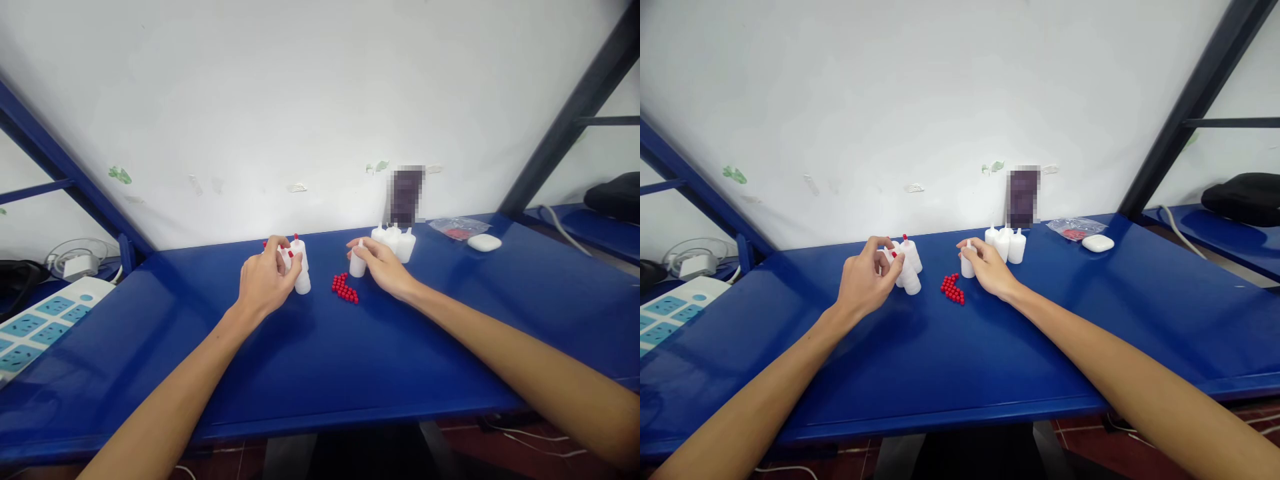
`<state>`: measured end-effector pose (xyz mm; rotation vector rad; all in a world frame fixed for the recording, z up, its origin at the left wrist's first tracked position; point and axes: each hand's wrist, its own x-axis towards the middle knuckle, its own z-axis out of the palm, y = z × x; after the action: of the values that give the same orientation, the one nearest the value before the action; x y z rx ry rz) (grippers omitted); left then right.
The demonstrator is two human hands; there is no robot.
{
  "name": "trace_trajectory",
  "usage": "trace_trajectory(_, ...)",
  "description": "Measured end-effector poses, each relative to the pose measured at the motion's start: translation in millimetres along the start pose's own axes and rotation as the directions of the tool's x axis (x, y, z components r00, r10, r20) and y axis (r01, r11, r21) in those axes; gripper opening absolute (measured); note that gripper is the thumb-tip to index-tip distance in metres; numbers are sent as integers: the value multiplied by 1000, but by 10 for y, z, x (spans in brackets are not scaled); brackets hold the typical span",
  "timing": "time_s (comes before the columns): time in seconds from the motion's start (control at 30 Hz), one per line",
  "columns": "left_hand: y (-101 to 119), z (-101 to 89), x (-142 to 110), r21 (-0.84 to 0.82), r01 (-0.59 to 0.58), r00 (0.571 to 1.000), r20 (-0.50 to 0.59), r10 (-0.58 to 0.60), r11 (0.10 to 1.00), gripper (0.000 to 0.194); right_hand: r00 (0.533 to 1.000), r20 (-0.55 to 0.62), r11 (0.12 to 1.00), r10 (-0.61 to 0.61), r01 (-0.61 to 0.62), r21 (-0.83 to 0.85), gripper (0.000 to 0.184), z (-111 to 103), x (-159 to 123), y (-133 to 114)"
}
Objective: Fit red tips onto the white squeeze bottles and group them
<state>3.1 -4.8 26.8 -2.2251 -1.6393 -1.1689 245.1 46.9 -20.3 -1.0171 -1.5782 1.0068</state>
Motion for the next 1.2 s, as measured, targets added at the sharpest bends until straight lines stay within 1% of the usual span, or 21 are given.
trace_trajectory(0.03, 7, -19, -14, -24, -63, 998, -13, 63, 998, 16, 1000, -16, 1000, 3, -3, 1, 28, 6, -1, 2)
trace_trajectory(0.07, 15, -39, -29, -51, -150, 988, 13, 151, 987, 15, 1000, -30, 1000, 2, -2, 0, 27, 13, -5, 2)
trace_trajectory(0.1, 25, -58, -44, -83, -247, 963, 86, 254, 965, 19, 999, -38, 1000, -1, 1, 1, 26, 22, -10, 0)
trace_trajectory(0.13, 35, -71, -60, -120, -334, 915, 195, 352, 935, 24, 999, -43, 1000, -8, 8, 8, 26, 32, -17, -4)
trace_trajectory(0.17, 43, -75, -77, -157, -395, 847, 319, 425, 905, 29, 999, -45, 1000, -18, 19, 16, 26, 42, -27, -12)
trace_trajectory(0.2, 48, -69, -92, -186, -426, 775, 430, 463, 886, 31, 998, -48, 999, -33, 33, 15, 27, 53, -41, -24)
trace_trajectory(0.23, 49, -51, -107, -199, -435, 722, 506, 472, 878, 30, 997, -56, 999, -51, 51, -3, 29, 62, -57, -41)
trace_trajectory(0.27, 44, -25, -120, -199, -433, 695, 548, 467, 879, 28, 994, -76, 997, -77, 74, -38, 32, 71, -77, -61)
trace_trajectory(0.3, 36, 7, -131, -194, -431, 686, 564, 460, 881, 26, 989, -102, 991, -109, 101, -84, 34, 79, -97, -85)
trace_trajectory(0.4, -7, 104, -149, -187, -414, 703, 557, 443, 891, 21, 966, -154, 962, -210, 176, -208, 41, 97, -159, -161)
trace_trajectory(0.47, -35, 148, -151, -199, -394, 718, 543, 436, 897, 19, 956, -168, 952, -241, 200, -231, 41, 103, -193, -199)
trace_trajectory(0.6, -64, 188, -153, -239, -371, 727, 527, 441, 897, 20, 938, -213, 950, -272, 227, -217, 36, 85, -233, -216)
trace_trajectory(0.7, -62, 201, -156, -247, -353, 737, 520, 431, 902, 21, 943, -160, 954, -293, 277, -113, 29, 49, -234, -187)
trace_trajectory(0.8, -52, 212, -163, -253, -342, 751, 505, 426, 905, 21, 961, -74, 963, -267, 263, -63, 28, 27, -207, -153)
trace_trajectory(0.9, -35, 232, -178, -271, -330, 750, 506, 425, 904, 17, 983, -11, 982, -181, 180, -58, 24, 31, -172, -121)
trace_trajectory(0.97, -18, 255, -191, -265, -318, 761, 501, 412, 910, 12, 992, 23, 992, -121, 122, -41, 20, 37, -153, -99)
trace_trajectory(1.0, -8, 269, -198, -254, -319, 770, 493, 406, 913, 13, 994, 32, 994, -106, 107, -33, 18, 39, -146, -88)
trace_trajectory(1.1, 19, 310, -211, -212, -346, 783, 471, 406, 914, 24, 993, 34, 993, -113, 113, -10, 13, 30, -126, -58)
trace_trajectory(1.2, 32, 338, -215, -207, -382, 769, 469, 434, 900, 31, 990, 42, 991, -134, 134, -14, 14, 17, -107, -37)
